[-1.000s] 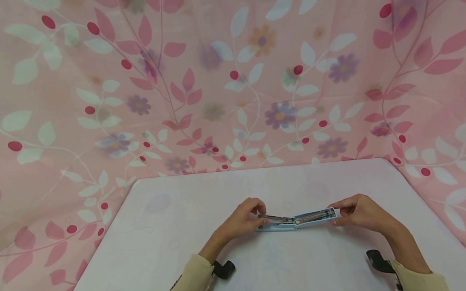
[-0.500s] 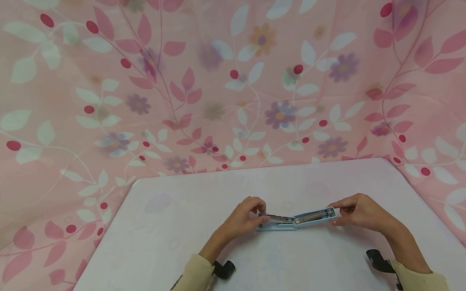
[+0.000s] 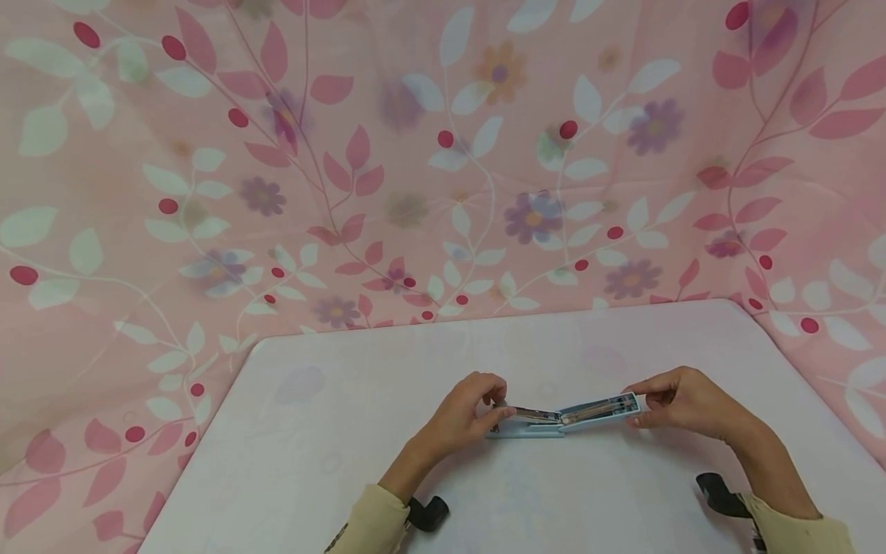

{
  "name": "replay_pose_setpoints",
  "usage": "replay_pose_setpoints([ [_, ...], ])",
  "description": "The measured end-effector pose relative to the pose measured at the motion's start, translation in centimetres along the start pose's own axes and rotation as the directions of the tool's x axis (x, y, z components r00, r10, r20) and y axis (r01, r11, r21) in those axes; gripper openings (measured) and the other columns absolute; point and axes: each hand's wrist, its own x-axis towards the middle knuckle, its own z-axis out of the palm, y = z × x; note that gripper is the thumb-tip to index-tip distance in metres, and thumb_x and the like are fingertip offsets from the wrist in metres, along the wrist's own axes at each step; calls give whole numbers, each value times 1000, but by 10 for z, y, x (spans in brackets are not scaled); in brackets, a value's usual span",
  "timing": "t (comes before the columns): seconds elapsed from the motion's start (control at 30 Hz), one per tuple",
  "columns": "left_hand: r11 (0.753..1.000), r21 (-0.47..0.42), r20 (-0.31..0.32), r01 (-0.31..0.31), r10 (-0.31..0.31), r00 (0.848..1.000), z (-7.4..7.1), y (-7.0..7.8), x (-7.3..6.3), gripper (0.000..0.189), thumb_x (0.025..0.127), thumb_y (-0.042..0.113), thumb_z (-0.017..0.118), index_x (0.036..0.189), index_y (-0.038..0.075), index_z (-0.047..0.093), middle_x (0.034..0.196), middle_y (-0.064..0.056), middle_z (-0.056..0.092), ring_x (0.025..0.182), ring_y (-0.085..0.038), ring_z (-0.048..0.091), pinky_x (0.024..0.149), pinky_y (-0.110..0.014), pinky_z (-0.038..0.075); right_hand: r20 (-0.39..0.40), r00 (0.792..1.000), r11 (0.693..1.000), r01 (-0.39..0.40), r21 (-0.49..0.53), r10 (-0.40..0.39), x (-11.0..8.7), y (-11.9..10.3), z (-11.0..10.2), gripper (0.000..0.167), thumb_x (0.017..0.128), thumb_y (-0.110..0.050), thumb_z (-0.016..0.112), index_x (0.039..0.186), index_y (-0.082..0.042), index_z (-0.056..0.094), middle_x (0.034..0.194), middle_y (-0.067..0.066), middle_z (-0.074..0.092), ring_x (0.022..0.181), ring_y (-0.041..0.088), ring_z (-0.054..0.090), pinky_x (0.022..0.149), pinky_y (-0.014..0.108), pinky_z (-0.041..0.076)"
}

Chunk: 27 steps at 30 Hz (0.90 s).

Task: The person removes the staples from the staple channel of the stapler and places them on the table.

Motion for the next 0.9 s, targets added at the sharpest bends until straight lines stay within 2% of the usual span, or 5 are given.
replay_pose_setpoints([
  [0.27, 997, 79, 15, -13, 12, 1000, 0, 3, 2, 20, 92, 26, 72, 103, 15, 58, 93, 8, 62, 83, -6, 53, 73, -9, 36, 3, 1000, 1000, 4, 2, -4, 0, -1, 0, 34, 76, -8, 85, 106, 4, 74, 62, -2, 51, 58, 12, 46, 44, 28, 32],
  [0.6, 997, 80, 9, 4, -5, 1000, -10, 5, 3, 20, 91, 25, 73, 104, 14, 61, 92, 7, 63, 82, -8, 54, 72, -12, 38, 18, 999, 999, 35, 21, -35, 0, 1, -2, 32, 77, -6, 84, 106, 3, 74, 65, -3, 53, 59, 13, 47, 44, 27, 34],
  [0.9, 991, 123, 19, 51, -54, 998, -22, 6, -3, 19, 89, 28, 76, 102, 19, 66, 89, 14, 62, 82, -6, 54, 72, -9, 38, 32, 998, 997, 50, 53, -51, -1, 3, -2, 30, 78, -4, 82, 106, 3, 73, 67, 0, 53, 59, 14, 47, 45, 28, 36],
])
